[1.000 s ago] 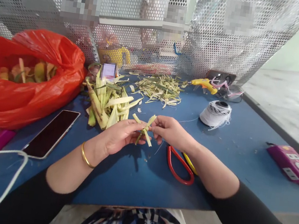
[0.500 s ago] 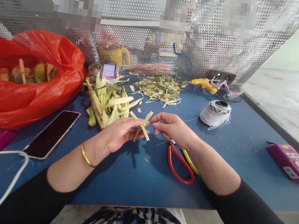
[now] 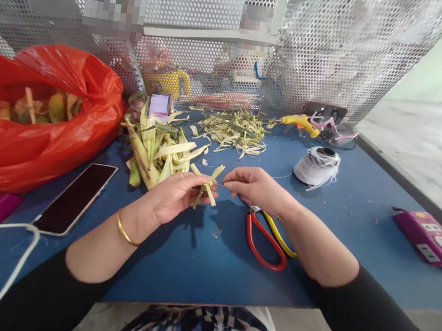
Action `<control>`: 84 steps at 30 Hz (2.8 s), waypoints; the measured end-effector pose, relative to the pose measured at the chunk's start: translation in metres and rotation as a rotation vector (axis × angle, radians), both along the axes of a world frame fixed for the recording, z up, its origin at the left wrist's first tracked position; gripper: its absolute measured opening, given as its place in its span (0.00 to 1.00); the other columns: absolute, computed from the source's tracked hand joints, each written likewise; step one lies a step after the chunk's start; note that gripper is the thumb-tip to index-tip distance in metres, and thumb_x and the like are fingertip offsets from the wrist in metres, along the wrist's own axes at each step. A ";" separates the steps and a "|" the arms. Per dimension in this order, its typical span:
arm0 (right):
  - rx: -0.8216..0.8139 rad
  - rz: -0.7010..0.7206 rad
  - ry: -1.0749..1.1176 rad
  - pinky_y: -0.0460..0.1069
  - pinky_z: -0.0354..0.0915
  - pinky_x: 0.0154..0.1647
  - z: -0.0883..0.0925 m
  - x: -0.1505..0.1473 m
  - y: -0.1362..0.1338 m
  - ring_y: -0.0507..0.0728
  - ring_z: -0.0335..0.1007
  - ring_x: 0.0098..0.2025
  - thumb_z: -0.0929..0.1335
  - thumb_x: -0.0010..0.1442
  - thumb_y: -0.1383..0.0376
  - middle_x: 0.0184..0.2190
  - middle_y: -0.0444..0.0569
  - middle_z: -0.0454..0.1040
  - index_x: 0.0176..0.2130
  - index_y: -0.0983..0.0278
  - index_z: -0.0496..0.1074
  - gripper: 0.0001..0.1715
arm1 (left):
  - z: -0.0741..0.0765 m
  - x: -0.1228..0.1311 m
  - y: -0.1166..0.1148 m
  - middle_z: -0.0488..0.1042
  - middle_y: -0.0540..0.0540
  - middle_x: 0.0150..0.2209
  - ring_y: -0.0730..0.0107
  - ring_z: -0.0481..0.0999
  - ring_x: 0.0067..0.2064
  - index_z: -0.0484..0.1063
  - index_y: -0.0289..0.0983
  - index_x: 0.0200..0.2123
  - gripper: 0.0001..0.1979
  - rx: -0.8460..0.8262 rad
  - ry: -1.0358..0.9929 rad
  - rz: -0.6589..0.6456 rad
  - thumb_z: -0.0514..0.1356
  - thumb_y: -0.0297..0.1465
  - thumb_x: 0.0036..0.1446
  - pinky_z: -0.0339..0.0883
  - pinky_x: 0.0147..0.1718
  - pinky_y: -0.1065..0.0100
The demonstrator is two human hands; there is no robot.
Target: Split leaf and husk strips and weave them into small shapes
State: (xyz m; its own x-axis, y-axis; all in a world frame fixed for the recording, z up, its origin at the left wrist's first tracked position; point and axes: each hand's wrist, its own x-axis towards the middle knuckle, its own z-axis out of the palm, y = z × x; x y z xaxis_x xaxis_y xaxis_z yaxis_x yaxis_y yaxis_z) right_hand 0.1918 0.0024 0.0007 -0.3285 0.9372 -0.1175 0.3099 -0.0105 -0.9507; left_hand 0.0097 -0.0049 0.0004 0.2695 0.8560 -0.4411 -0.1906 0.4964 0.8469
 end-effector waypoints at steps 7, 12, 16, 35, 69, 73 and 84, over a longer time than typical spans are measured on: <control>0.648 0.075 -0.487 0.44 0.53 0.29 0.003 0.001 -0.007 0.50 0.63 0.28 0.64 0.59 0.68 0.26 0.44 0.71 0.30 0.65 0.70 0.08 | -0.004 0.002 -0.002 0.76 0.47 0.23 0.75 0.73 0.24 0.77 0.31 0.24 0.06 0.125 0.080 0.085 0.64 0.28 0.49 0.69 0.26 0.73; 0.938 0.171 -0.625 0.45 0.51 0.27 0.003 -0.002 -0.015 0.51 0.62 0.29 0.59 0.66 0.64 0.33 0.49 0.71 0.35 0.65 0.70 0.14 | -0.005 0.005 -0.006 0.72 0.49 0.17 0.76 0.69 0.20 0.75 0.33 0.19 0.09 0.186 0.216 0.005 0.65 0.31 0.47 0.65 0.24 0.72; 0.936 0.195 -0.643 0.45 0.50 0.26 0.003 -0.001 -0.014 0.50 0.60 0.27 0.60 0.64 0.67 0.32 0.48 0.70 0.33 0.66 0.71 0.12 | -0.007 0.005 -0.009 0.72 0.48 0.16 0.75 0.69 0.19 0.74 0.34 0.18 0.12 0.226 0.293 -0.175 0.68 0.35 0.44 0.60 0.20 0.73; -0.101 0.002 0.072 0.45 0.43 0.20 -0.010 -0.011 -0.004 0.45 0.44 0.18 0.68 0.48 0.57 0.14 0.35 0.54 0.23 0.64 0.66 0.13 | -0.006 0.000 -0.009 0.78 0.47 0.28 0.71 0.76 0.29 0.76 0.34 0.36 0.12 0.276 -0.066 -0.130 0.68 0.32 0.46 0.71 0.32 0.69; 0.603 0.168 -0.111 0.45 0.59 0.33 0.002 -0.010 -0.017 0.50 0.61 0.30 0.61 0.62 0.68 0.27 0.44 0.66 0.30 0.64 0.63 0.09 | -0.011 0.007 -0.008 0.71 0.53 0.20 0.75 0.69 0.23 0.71 0.34 0.24 0.12 0.352 0.306 -0.083 0.70 0.32 0.38 0.65 0.25 0.72; 0.676 0.157 -0.108 0.46 0.59 0.35 0.001 -0.007 -0.011 0.51 0.61 0.33 0.62 0.60 0.69 0.29 0.46 0.66 0.28 0.64 0.64 0.08 | -0.014 0.006 -0.012 0.71 0.55 0.22 0.71 0.75 0.26 0.65 0.37 0.29 0.13 0.421 0.293 -0.241 0.67 0.27 0.43 0.68 0.27 0.70; 0.188 0.113 -0.052 0.45 0.50 0.24 -0.018 -0.009 0.003 0.48 0.52 0.23 0.64 0.49 0.64 0.17 0.38 0.59 0.20 0.63 0.59 0.10 | 0.000 0.002 -0.017 0.76 0.49 0.27 0.70 0.77 0.27 0.68 0.35 0.38 0.14 0.418 0.020 -0.372 0.66 0.29 0.47 0.70 0.31 0.67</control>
State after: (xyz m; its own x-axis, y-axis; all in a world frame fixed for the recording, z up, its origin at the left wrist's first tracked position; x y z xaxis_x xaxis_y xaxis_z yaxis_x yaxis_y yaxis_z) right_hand 0.1832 0.0058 -0.0176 -0.4304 0.9019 0.0364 0.3475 0.2027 -0.9155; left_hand 0.0119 -0.0219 0.0006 0.5818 0.8080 -0.0926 -0.0487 0.1482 0.9878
